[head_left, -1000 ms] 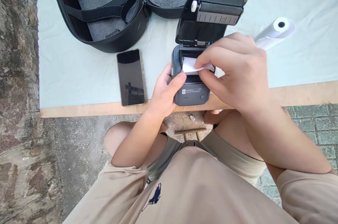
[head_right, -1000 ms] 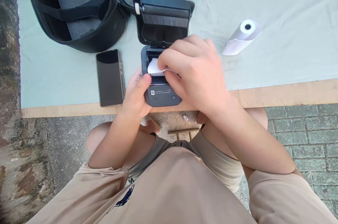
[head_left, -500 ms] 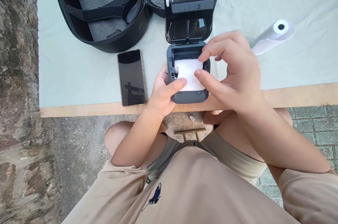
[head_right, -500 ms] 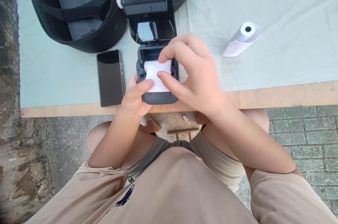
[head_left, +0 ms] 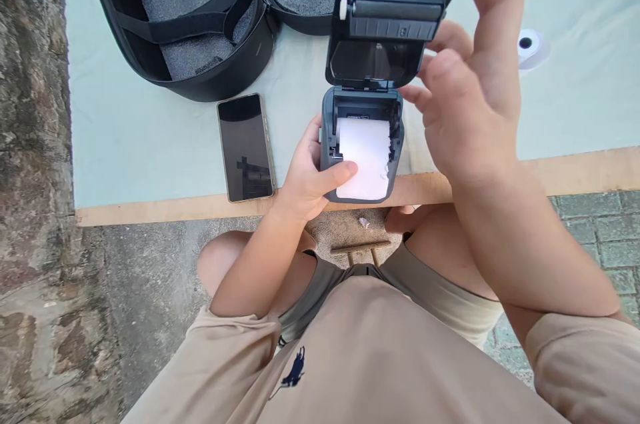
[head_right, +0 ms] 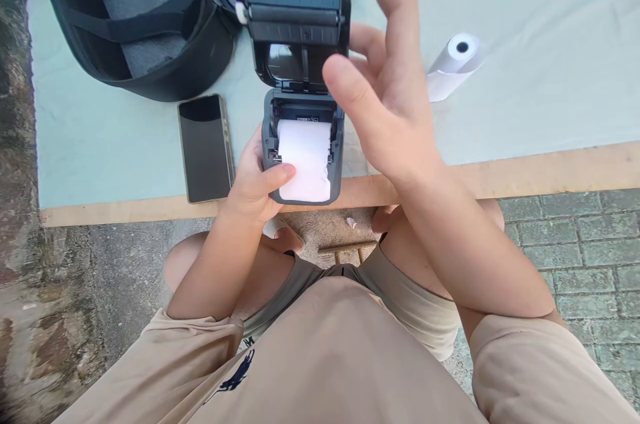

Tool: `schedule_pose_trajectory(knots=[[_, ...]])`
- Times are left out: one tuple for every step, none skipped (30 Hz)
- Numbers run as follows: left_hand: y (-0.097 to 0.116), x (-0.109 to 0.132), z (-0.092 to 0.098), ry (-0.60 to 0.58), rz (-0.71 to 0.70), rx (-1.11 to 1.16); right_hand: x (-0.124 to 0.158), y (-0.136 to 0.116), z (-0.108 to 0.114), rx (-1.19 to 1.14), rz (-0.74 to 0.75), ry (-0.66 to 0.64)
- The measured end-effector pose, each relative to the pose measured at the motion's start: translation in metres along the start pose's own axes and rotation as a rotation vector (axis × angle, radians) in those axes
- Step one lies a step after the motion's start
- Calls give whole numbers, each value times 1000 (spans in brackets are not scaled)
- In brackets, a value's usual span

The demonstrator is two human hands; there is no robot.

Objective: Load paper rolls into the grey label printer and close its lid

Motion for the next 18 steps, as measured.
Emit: schedule_pose_trajectory(knots=[[0, 0, 0, 1, -2, -6, 1, 0, -1, -52, -43, -14], [0, 1, 1, 11, -2, -9, 1, -1, -2, -93, -59, -15], [0, 1, 1, 24, 3, -9, 2, -2, -2, -110, -44, -12], [0, 0, 1, 36, 12, -7, 3, -5, -3, -90, -3, -12], [-1, 0, 1, 49, 17, -4, 4, -7, -4, -52, 51, -17], [-1, 0, 1, 57, 20, -2, 5, -8, -5, -4, 103, -29], [-1, 0, 0, 64, 18, -3, 5, -8, -6, 46, 138, -46], [0, 0, 0, 68, 13, -6, 5, -7, -7, 86, 157, -63], [0, 0, 0, 72, 6, -11, 6, -6, -8, 104, 160, -73], [0, 0, 0, 72, -3, -17, 5, -4, -8, 92, 148, -79], [0, 0, -1, 69, -9, -20, 5, -2, -8, 61, 120, -84], [1, 1, -1, 62, -11, -17, 5, 0, -9, 24, 83, -93], [1, 1, -2, 55, -11, -5, 6, 2, -10, -12, 40, -116], [2, 1, -3, 49, -8, 16, 6, 4, -12, -41, -11, -158], [3, 2, -3, 48, -3, 41, 7, 5, -14, -61, -63, -211], [4, 2, -5, 50, 2, 66, 8, 6, -16, -77, -99, -263], [5, 2, -6, 57, 6, 82, 9, 5, -18, -94, -117, -306], [6, 3, -7, 65, 10, 82, 10, 5, -19, -111, -124, -341]])
Point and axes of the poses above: each hand's wrist, its own x-axis away from the middle knuckle, its own z-axis out of the back of the hand, y = z × x, the point moved 4 cm from there along -x, towards the middle knuckle, and after that the axes turned 6 degrees about x, right-handed, at the moved point
